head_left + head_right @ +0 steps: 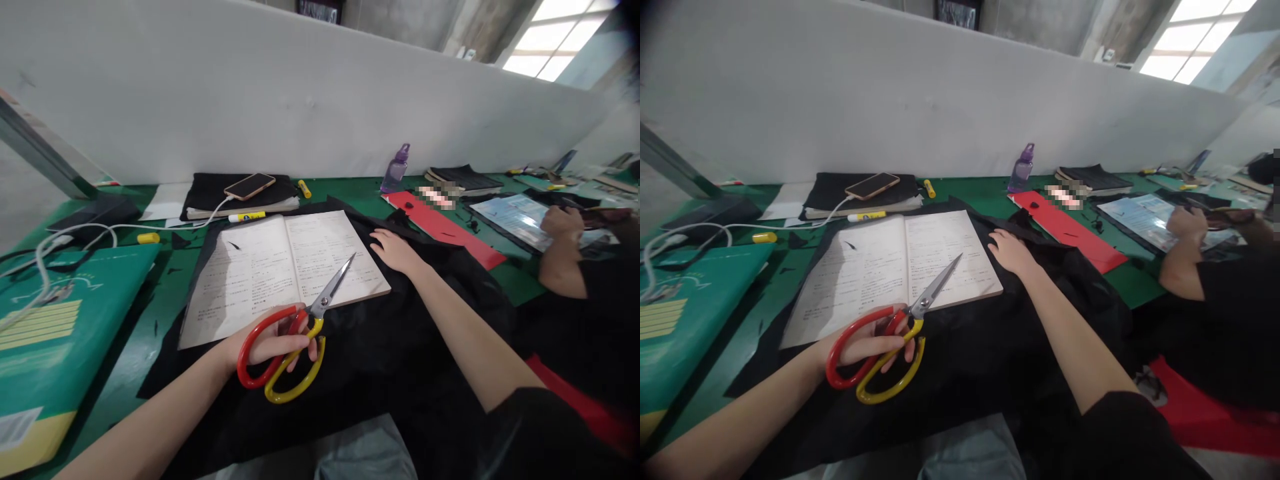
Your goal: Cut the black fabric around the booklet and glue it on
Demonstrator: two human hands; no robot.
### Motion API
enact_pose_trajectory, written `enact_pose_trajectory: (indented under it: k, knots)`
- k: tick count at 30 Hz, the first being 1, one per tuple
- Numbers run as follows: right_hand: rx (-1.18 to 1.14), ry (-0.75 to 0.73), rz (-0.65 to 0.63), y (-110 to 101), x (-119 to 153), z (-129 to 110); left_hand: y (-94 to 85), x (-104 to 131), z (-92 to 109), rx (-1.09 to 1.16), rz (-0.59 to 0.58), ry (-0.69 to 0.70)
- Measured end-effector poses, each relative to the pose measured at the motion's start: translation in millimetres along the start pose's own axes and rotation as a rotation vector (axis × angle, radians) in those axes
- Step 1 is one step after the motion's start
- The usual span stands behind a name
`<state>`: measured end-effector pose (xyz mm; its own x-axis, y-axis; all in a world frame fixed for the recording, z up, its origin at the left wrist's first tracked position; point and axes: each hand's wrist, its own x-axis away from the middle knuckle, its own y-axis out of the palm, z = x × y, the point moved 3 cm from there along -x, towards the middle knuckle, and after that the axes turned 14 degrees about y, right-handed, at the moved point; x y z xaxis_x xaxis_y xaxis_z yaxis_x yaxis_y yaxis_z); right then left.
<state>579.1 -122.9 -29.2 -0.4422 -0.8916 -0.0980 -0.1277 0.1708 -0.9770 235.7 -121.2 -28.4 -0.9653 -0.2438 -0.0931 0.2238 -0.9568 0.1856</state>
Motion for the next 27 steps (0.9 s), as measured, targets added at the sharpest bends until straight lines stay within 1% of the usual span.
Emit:
enact_pose_trajectory:
  k: [4,7,9,14,18,23,27]
  knots:
    - [-0.036,-0.029,0.016,6,-12,24,-3.4,2,-8,0.013,-0.018,-0.044]
    - [-0.084,-0.016,0.003,13,-12,39,-6.0,2,-13,0.012,-0.037,-0.070]
    - [-0.100,-0.006,-0.015,17,-10,45,-7.2,3,-15,0.009,-0.039,-0.084]
    - [-0.111,-0.052,-0.054,21,-4,48,-7.6,4,-15,-0.006,-0.034,-0.109]
    - [-0.083,-0.032,-0.115,17,4,52,-5.2,1,-9,0.002,-0.045,-0.116]
    - [-0.061,-0.004,-0.074,9,19,58,-1.1,-4,-4,0.022,-0.036,-0.143]
    - [-0.049,-0.025,-0.053,4,28,64,0.2,-5,-4,0.043,-0.007,-0.198]
